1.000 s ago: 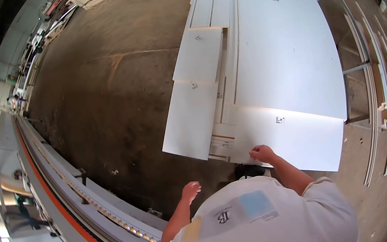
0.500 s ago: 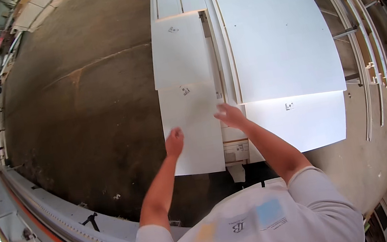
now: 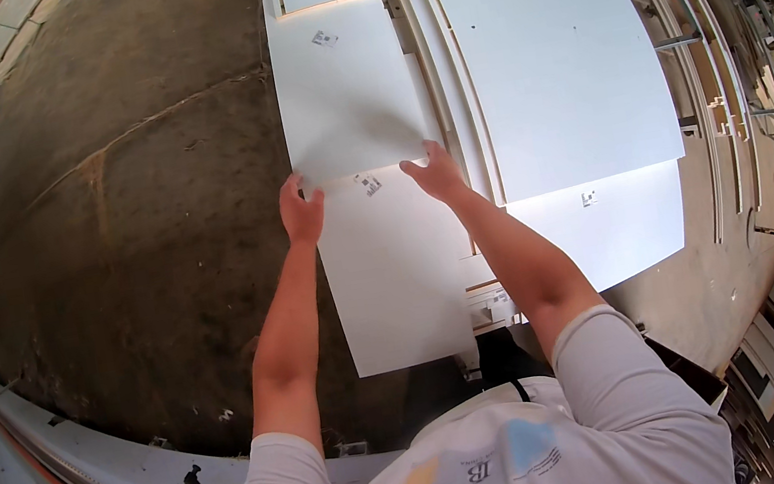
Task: The person picks up white rectangular panels from a stack and places them onto a machine conveyor belt. They use a handheld tool to press a lever on the machine, likely to secure or process the panel, before removing it and stacking it with other processed panels. The person repeats this sequence for multiple panels.
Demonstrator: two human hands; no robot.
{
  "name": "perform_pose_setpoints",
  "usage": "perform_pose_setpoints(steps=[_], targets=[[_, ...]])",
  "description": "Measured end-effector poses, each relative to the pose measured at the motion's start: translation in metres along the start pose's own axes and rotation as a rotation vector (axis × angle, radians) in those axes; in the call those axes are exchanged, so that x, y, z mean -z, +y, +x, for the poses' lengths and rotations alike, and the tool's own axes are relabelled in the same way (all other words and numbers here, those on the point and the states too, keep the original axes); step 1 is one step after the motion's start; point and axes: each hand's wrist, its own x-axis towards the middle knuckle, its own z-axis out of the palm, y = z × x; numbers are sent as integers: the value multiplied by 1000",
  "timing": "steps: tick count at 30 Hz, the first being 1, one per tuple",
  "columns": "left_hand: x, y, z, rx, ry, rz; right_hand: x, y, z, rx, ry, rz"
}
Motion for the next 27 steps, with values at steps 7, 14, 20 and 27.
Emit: perform_pose_setpoints(steps=[7, 14, 20, 27], targets=[[10, 5, -44, 210, 73, -113, -4, 6, -44, -1, -32, -105], [45, -20, -188, 343, 37, -103, -22, 70, -174, -62, -147, -24], [89, -38, -313, 564, -106, -219, -13, 110, -263, -293, -471, -69], [79, -51, -369, 632, -91, -59, -23, 179, -266, -230, -733, -210]])
